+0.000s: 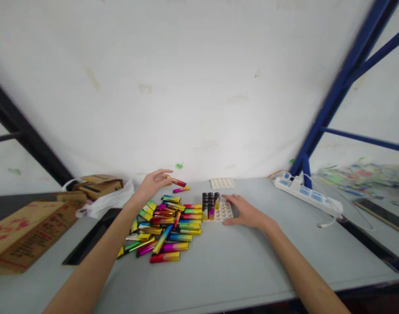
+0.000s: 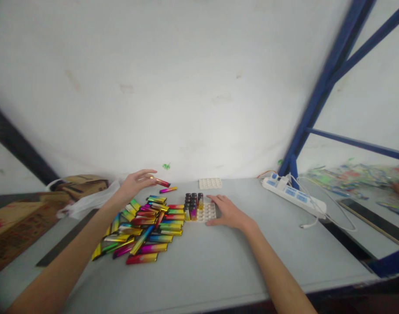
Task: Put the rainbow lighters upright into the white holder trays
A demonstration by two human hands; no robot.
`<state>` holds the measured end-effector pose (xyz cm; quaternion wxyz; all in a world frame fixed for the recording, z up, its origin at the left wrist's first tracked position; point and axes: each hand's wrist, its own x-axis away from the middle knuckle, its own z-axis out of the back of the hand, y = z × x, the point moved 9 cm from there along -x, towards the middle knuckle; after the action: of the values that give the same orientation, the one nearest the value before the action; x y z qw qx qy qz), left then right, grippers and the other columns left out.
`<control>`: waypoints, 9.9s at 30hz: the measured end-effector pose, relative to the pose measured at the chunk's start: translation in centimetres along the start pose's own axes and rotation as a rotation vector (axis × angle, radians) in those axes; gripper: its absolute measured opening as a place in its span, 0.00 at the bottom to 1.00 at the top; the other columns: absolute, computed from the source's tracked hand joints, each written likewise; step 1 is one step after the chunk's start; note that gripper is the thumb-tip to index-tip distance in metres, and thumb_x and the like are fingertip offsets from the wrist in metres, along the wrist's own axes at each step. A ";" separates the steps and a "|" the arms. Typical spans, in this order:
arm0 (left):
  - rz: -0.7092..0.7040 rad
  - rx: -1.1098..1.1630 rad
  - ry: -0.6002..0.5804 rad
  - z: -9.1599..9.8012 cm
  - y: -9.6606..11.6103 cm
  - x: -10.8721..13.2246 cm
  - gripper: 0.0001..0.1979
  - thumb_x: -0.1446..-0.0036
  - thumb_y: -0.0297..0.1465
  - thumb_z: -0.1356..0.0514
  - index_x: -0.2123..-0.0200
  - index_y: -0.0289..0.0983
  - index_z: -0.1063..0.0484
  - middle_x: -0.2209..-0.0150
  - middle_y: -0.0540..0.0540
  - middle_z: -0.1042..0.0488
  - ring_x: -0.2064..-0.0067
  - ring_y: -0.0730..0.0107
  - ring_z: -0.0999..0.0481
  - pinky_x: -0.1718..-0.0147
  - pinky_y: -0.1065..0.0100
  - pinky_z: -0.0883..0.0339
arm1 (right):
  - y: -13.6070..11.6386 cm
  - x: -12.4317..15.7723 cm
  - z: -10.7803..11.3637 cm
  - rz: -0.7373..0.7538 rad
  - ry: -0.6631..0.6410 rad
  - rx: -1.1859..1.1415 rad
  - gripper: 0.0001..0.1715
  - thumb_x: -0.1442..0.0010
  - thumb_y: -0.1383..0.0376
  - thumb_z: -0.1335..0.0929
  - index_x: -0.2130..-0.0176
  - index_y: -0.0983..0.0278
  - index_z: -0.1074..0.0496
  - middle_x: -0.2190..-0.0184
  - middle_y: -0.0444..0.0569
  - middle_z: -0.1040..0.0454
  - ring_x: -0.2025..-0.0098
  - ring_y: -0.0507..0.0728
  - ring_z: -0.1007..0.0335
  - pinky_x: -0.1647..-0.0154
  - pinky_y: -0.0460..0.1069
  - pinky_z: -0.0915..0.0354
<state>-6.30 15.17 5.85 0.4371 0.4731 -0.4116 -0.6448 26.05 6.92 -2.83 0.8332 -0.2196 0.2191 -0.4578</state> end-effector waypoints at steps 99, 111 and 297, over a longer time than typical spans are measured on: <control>-0.437 -0.919 -0.559 -20.3 6.0 3.5 0.04 0.43 0.29 0.37 0.67 0.39 0.20 0.57 0.40 0.24 0.52 0.53 0.26 0.51 0.56 0.34 | -0.8 -0.1 -0.4 0.072 0.054 0.034 0.55 0.44 0.46 0.23 0.29 0.61 0.44 0.42 0.60 0.31 0.41 0.68 0.34 0.38 0.64 0.37; -0.431 -0.479 -0.387 -15.2 6.4 1.6 0.19 0.39 0.35 0.39 0.45 0.44 0.24 0.50 0.41 0.22 0.49 0.55 0.26 0.44 0.59 0.37 | -0.8 0.1 -0.3 0.072 0.061 0.012 0.54 0.44 0.47 0.23 0.29 0.59 0.44 0.40 0.59 0.32 0.38 0.69 0.36 0.36 0.64 0.39; -0.668 -0.807 -0.427 -17.8 6.9 7.5 0.08 0.35 0.31 0.40 0.56 0.39 0.22 0.43 0.37 0.33 0.39 0.51 0.33 0.38 0.46 0.38 | -1.1 -0.3 -0.1 0.100 0.107 0.101 0.56 0.46 0.47 0.22 0.30 0.65 0.41 0.46 0.62 0.28 0.43 0.69 0.32 0.41 0.62 0.34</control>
<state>10.89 3.98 6.66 0.2625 0.2321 -0.0394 -0.9358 25.13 6.61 -2.31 0.8521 -0.1415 0.2505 -0.4372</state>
